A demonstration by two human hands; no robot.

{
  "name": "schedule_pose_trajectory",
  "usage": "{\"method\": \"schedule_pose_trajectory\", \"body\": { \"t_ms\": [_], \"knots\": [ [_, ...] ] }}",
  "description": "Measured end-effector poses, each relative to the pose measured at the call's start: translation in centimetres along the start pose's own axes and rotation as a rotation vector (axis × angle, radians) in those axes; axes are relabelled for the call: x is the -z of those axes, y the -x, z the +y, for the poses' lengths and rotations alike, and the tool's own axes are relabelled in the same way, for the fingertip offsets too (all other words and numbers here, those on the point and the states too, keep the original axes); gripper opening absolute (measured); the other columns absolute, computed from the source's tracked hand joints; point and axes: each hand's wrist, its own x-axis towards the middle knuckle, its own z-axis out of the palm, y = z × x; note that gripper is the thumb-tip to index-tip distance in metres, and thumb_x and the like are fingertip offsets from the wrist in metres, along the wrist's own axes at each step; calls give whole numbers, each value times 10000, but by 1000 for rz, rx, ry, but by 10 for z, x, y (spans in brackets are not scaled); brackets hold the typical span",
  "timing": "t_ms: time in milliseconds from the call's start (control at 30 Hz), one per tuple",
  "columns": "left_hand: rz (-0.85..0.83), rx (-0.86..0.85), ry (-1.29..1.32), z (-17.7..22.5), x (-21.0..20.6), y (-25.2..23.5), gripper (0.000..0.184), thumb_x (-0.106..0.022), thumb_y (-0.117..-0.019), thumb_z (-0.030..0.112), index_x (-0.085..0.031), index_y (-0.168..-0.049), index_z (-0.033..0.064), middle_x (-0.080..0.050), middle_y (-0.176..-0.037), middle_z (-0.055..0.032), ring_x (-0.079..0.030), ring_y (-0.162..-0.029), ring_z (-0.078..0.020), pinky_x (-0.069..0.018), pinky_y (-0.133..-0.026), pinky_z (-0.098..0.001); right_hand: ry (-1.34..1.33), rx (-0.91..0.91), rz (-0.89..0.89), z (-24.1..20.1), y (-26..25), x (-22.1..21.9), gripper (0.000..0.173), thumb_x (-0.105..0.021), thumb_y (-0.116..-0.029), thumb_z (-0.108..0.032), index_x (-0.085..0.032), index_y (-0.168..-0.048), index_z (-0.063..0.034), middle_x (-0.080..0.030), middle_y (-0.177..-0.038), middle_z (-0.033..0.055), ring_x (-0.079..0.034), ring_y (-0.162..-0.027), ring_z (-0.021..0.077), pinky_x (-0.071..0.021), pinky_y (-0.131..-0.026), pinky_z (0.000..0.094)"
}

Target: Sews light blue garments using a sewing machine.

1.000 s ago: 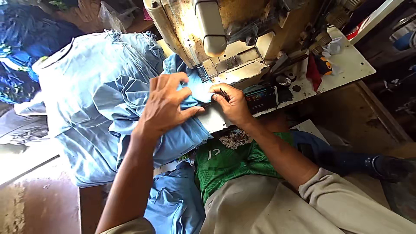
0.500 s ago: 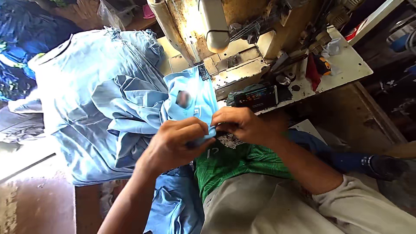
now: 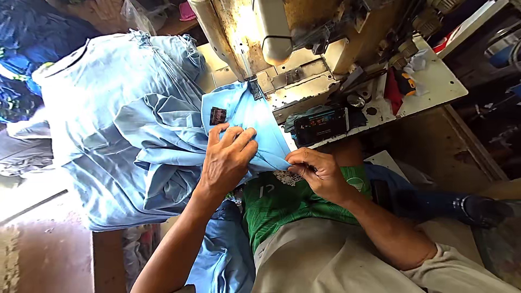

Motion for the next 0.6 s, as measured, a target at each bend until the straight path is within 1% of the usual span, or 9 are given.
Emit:
{"method": "schedule_pose_trajectory", "body": {
  "t_ms": [133,233,300,367,433,533,600],
  "knots": [
    [1,-9,-27,-9,1,-11,131,-588,-900,15,-701,-926,74,-692,-1240,-85,-627,-1124,-325,-404,-1025,-571,5,-41,55,5,-12,-2,93,-679,-973,-43,-721,-1050,-14,-712,-1045,56,-691,-907,118,-615,-780,281],
    [1,-15,-42,-21,2,-24,146,-586,-886,-15,-708,-926,55,-692,-1233,-104,-614,-1116,-354,-412,-981,-573,31,-88,70,12,-25,-4,90,-678,-977,-70,-720,-1049,-39,-701,-1009,38,-649,-793,92,-581,-684,254],
    [5,-17,-56,-32,4,-32,155,-562,-917,-4,-705,-942,53,-692,-1235,-103,-613,-1110,-357,-428,-944,-554,32,-104,82,17,-37,-6,91,-676,-980,-85,-718,-1048,-43,-701,-1001,38,-640,-769,87,-567,-659,246],
    [19,-11,-77,-46,3,-40,166,-529,-959,34,-691,-977,62,-701,-1234,-91,-620,-1105,-348,-444,-902,-525,27,-109,91,20,-48,-9,89,-671,-985,-87,-713,-1047,-39,-701,-1001,44,-637,-751,87,-563,-645,245],
    [19,-11,-90,-58,1,-46,179,-517,-966,37,-688,-1010,63,-703,-1231,-93,-621,-1116,-354,-449,-895,-524,30,-116,103,24,-59,-12,87,-664,-989,-93,-712,-1043,-45,-701,-984,44,-615,-699,87,-540,-599,246],
    [-28,-47,-76,-70,8,-54,230,-524,-926,-29,-692,-1053,63,-688,-1256,-101,-613,-1127,-363,-460,-898,-527,20,-140,115,26,-69,-15,73,-650,-1000,-91,-695,-1050,-63,-673,-944,47,-585,-663,106,-512,-555,258],
    [-99,-76,-23,-72,18,-57,333,-528,-893,-49,-695,-1149,84,-645,-1327,-113,-586,-1178,-372,-457,-932,-536,-5,-157,131,27,-74,-16,57,-645,-1000,-84,-683,-1040,-72,-648,-898,52,-566,-621,120,-490,-490,258]
  ]
}}
